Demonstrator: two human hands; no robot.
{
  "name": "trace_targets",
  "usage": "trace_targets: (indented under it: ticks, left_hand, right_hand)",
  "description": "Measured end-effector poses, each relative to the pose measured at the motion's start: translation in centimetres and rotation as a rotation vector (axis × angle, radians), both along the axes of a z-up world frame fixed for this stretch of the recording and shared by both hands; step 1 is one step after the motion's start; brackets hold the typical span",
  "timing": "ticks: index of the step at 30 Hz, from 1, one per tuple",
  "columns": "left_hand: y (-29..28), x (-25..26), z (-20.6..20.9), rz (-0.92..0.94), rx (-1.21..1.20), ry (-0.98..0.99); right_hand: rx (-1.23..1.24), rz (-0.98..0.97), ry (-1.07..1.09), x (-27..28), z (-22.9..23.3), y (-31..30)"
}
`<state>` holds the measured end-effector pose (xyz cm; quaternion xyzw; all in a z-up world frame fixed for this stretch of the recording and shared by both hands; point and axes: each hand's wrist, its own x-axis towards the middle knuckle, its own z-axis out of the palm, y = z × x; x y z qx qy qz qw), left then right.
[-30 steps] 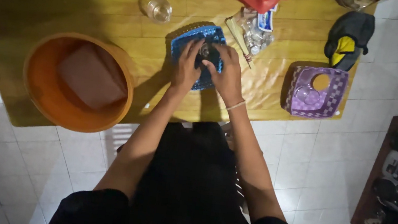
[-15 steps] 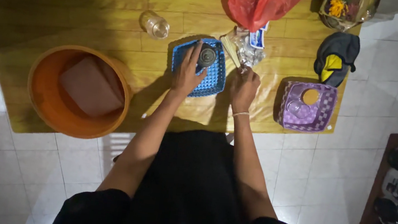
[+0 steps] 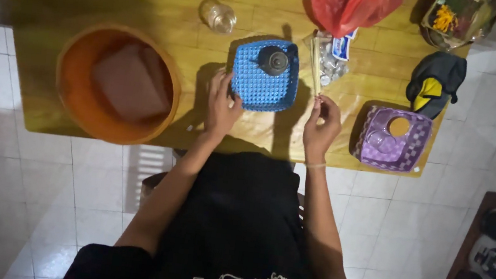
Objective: The person wets a pink cloth in an orange bucket, then wipes the inside and outside of a blue plastic basket. They place small items into the basket, wring out the cloth, and wipe the table surface.
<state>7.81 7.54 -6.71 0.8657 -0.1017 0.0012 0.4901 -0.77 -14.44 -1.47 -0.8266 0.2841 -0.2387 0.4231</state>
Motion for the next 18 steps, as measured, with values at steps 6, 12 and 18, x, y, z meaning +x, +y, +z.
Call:
trace_targets:
  ticks: [6,12,18]
  left_hand:
    - [1.4,-1.2,-10.3,0.142,-0.089,0.323]
    - [1.2,-2.5,-15.5,0.092,-0.229,0.379]
    - [1.5,-1.9,-13.1,0.073,-0.330,0.402]
  right_hand:
    - [0.064,0.262,0.132,-2.3,0.6,5.1]
    - [-0.022,0.310,0.162,-0.2,-1.9,6.0]
    - [0.091,0.466,0.320,-0.1,-0.5,6.5]
